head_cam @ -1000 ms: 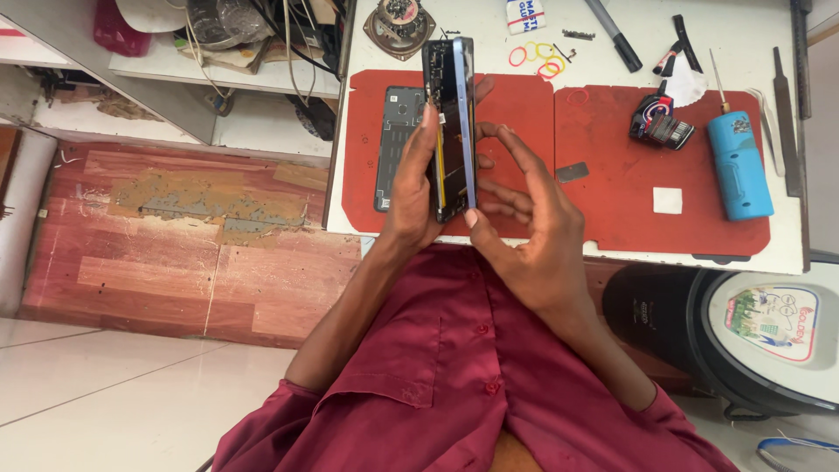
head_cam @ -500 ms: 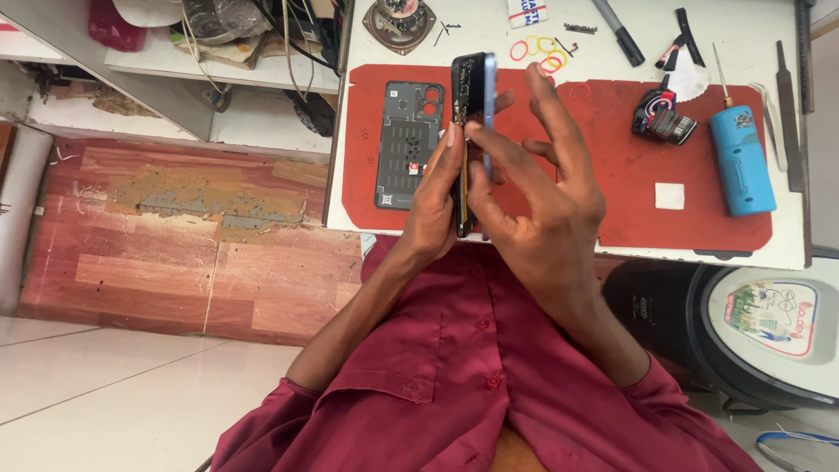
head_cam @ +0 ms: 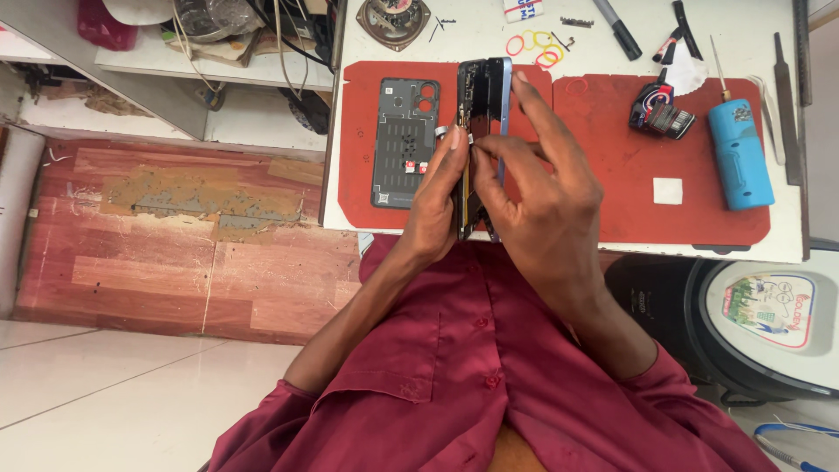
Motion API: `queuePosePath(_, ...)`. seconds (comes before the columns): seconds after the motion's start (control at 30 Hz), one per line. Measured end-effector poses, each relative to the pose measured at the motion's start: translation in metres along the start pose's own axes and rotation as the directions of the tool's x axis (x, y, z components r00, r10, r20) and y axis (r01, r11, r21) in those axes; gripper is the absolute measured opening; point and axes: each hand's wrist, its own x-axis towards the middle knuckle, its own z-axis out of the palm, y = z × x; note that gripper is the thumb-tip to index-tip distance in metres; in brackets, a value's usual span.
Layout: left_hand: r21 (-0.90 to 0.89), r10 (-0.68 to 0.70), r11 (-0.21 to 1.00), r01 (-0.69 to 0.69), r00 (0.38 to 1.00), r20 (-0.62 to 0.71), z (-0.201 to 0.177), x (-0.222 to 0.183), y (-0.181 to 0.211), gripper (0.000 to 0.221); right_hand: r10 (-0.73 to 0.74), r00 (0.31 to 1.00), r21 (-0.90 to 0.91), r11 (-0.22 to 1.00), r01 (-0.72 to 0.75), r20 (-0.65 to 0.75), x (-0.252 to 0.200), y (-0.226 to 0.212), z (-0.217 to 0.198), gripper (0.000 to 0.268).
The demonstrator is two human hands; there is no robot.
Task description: The person uses a blue electric screwdriver to remove screws from the back of a disassembled smartphone. They then use a small metal pry tool to separate the screen assembly from the phone's frame and peel off a black adhesive strip.
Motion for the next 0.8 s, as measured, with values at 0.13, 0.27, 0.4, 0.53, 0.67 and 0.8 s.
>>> queuePosePath(0.13,-0.018,0.036,0.999,-0.036,0.999,0.009,-0.003,-0.001,-0.008,0.045,-0.013,1.000,0.047,0.999,0.014,-0.024,-0.001,0.002,0.004,0.011)
queuePosePath(0.27,-0.037,0.029,0.999,-0.028,1.000,0.000,-0.002,-0.001,-0.009,0.049,-0.005,0.998,0.003,1.000,0.005,-0.058,-0.002,0.002,0.003,0.010)
queuePosePath(0.4,-0.008,0.013,1.000,-0.013,1.000,0.028,0.001,-0.003,-0.005,0.050,0.004,0.998,0.040,0.999,-0.001,-0.069,-0.001,0.003,0.001,0.011)
queuePosePath(0.53,0.005,0.009,1.000,-0.009,1.000,0.017,-0.001,-0.003,-0.005,0.052,0.022,0.997,0.044,0.999,-0.019,-0.070,-0.001,0.001,0.000,0.011)
queuePosePath(0.67,0.019,0.012,1.000,-0.013,0.999,0.050,-0.006,-0.005,-0.008,0.051,0.024,0.996,0.078,0.997,-0.017,-0.082,-0.001,-0.001,0.000,0.012)
queuePosePath(0.8,0.219,0.035,0.974,-0.055,0.995,0.095,-0.002,-0.009,-0.001,0.058,0.028,0.996,0.113,0.993,-0.019,-0.079,-0.003,-0.005,-0.004,0.015)
